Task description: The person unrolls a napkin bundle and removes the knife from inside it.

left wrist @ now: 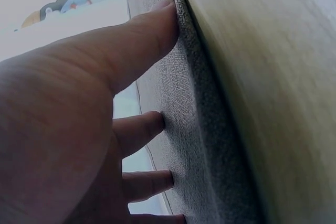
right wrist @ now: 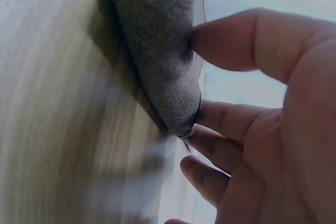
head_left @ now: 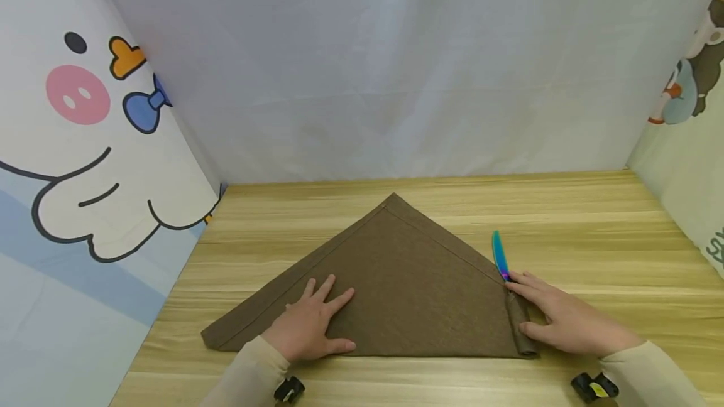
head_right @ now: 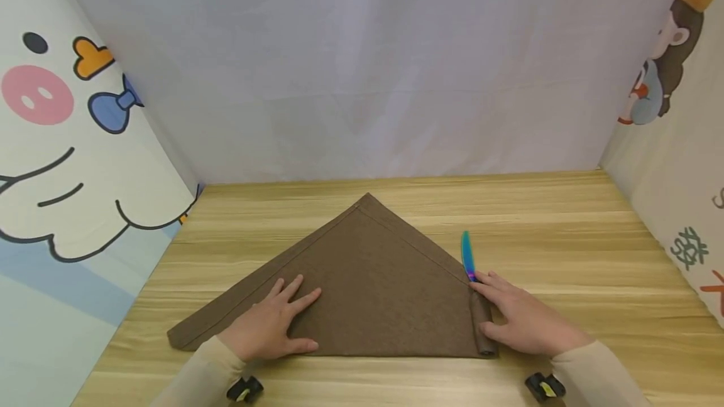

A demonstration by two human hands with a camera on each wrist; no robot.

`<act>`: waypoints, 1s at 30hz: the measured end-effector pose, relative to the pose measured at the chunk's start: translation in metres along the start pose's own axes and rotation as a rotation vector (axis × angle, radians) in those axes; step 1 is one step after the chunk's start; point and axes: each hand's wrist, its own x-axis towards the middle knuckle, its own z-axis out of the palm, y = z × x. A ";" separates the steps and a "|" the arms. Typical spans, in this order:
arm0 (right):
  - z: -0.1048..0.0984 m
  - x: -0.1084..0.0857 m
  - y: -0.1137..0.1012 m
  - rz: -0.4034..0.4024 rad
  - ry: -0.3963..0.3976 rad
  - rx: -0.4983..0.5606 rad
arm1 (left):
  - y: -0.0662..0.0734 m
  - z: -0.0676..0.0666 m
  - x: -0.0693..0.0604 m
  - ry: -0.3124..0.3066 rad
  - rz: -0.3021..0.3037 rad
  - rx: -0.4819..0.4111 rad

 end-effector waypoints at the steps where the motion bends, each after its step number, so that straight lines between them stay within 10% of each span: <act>1: 0.001 0.000 -0.001 -0.009 0.006 -0.009 | 0.000 0.000 -0.001 0.000 0.000 -0.002; 14: 0.020 0.009 -0.027 -0.079 0.036 -0.093 | 0.002 -0.002 -0.001 -0.002 -0.003 0.014; 30: 0.015 0.000 -0.008 -0.021 0.047 -0.103 | -0.003 -0.002 -0.003 0.006 -0.013 -0.009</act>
